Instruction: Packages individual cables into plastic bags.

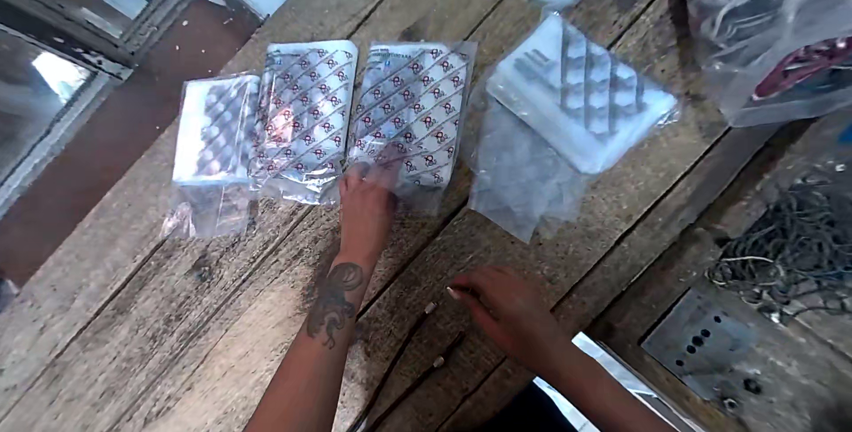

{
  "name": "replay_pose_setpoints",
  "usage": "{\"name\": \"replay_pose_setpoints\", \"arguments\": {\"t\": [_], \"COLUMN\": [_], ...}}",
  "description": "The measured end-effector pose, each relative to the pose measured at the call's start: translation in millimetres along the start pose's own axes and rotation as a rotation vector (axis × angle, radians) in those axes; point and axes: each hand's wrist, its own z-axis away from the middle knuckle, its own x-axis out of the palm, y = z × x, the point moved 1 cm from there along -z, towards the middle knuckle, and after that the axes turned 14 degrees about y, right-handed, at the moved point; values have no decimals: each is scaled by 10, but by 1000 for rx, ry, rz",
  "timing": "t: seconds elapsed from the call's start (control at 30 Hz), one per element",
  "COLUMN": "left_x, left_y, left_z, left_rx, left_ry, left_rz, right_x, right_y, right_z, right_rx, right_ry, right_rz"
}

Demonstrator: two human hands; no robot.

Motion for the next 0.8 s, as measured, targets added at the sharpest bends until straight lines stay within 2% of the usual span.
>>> {"name": "replay_pose_setpoints", "arguments": {"t": [0.07,0.2,0.27,0.37,0.57,0.67,0.8], "left_x": [119,166,183,197,102,119,139], "left_y": [-9,-102,-136,-83,43,60,-19], "left_z": [-59,-187,-217,-216,-307,-324,-363], "left_rx": [91,206,208,188,134,35,-274], "left_ry": [38,131,97,-90,-25,79,236], "left_rz": [-114,-98,-81,-113,-113,-27,251], "right_x": [46,1,-66,-126,-99,-67,-79], "right_y": [5,44,84,150,126,103,95], "right_z": [-41,-103,-146,-164,-137,-77,-26], "right_rx": [-17,-51,-40,-5,-3,26,25], "right_ry": [-9,1,-2,13,27,17,26], "right_rz": [-8,-6,12,28,35,6,2]}}
